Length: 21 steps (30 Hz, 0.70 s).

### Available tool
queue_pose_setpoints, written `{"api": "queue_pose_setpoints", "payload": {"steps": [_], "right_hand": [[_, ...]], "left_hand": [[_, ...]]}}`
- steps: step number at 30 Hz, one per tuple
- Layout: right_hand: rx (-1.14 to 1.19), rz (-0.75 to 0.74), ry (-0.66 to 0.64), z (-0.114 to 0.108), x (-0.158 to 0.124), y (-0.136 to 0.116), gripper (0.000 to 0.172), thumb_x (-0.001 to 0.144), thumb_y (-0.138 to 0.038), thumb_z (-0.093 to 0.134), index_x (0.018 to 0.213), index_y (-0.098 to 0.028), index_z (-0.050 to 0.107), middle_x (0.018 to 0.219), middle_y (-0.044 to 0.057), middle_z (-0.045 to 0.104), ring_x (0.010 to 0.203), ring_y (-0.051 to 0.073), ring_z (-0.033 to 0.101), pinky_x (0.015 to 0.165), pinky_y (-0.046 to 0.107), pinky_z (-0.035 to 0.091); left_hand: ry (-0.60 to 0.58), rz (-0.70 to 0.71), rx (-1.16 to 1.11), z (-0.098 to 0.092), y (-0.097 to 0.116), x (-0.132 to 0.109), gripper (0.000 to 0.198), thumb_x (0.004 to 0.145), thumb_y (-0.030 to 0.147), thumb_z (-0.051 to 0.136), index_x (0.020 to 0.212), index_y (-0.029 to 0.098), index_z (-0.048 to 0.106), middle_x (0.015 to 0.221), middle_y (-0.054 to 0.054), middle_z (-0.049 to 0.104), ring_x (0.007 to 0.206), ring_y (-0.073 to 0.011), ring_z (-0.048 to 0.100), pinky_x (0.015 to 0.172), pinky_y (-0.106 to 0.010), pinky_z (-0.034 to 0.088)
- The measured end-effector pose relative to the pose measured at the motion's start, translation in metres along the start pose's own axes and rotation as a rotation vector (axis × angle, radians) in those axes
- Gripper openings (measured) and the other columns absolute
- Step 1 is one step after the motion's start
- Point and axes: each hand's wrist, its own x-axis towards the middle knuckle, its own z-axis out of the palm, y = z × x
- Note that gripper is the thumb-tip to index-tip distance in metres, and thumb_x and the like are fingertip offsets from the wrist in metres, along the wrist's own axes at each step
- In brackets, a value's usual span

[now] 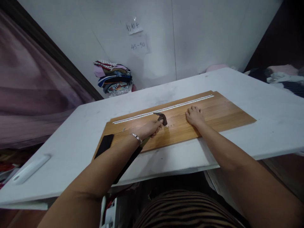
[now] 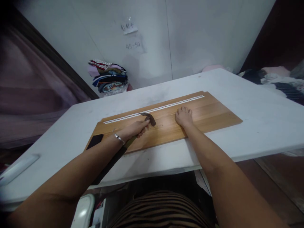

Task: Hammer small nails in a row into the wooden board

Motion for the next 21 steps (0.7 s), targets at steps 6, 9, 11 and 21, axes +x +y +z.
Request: {"api": "queue_pose_setpoints", "payload": {"steps": [6,9,11,21], "right_hand": [[0.009,0.003,0.001,-0.0029,-0.0019,-0.0019,0.047,0.103,-0.035,0.029,0.124,-0.013,0.065,0.140,0.020,0.059,0.134,0.033,0.045,0.111,0.051,0.032],[0.008,0.002,0.004,-0.0029,-0.0020,-0.0018,0.047,0.103,-0.034,0.028,0.124,-0.013,0.064,0.140,0.021,0.059,0.134,0.033,0.045,0.111,0.051,0.032],[0.005,0.000,0.004,-0.0023,-0.0017,-0.0015,0.047,0.103,-0.034,0.028,0.125,-0.013,0.064,0.140,0.021,0.059,0.134,0.033,0.045,0.110,0.051,0.032],[0.000,0.000,-0.002,-0.0011,-0.0005,-0.0010,0.047,0.104,-0.035,0.028,0.125,-0.014,0.064,0.140,0.021,0.059,0.134,0.033,0.045,0.110,0.051,0.032]], "left_hand": [[0.003,-0.016,0.003,0.0016,-0.0017,0.0019,0.040,0.103,0.054,0.043,0.085,0.020,0.054,0.055,0.006,0.039,0.043,-0.0085,0.036,0.041,-0.020,0.032],[-0.005,-0.006,0.005,-0.0001,0.0018,-0.0017,0.041,0.103,0.054,0.042,0.085,0.019,0.055,0.056,0.006,0.040,0.042,-0.0082,0.036,0.041,-0.021,0.032],[-0.002,-0.001,0.002,-0.0012,0.0050,-0.0043,0.042,0.104,0.053,0.041,0.086,0.019,0.057,0.056,0.006,0.040,0.043,-0.0081,0.036,0.042,-0.020,0.032],[0.016,-0.032,-0.004,0.0020,-0.0001,0.0013,0.043,0.099,0.059,0.050,0.084,0.019,0.056,0.056,0.005,0.042,0.044,-0.0088,0.038,0.042,-0.021,0.032]]}}
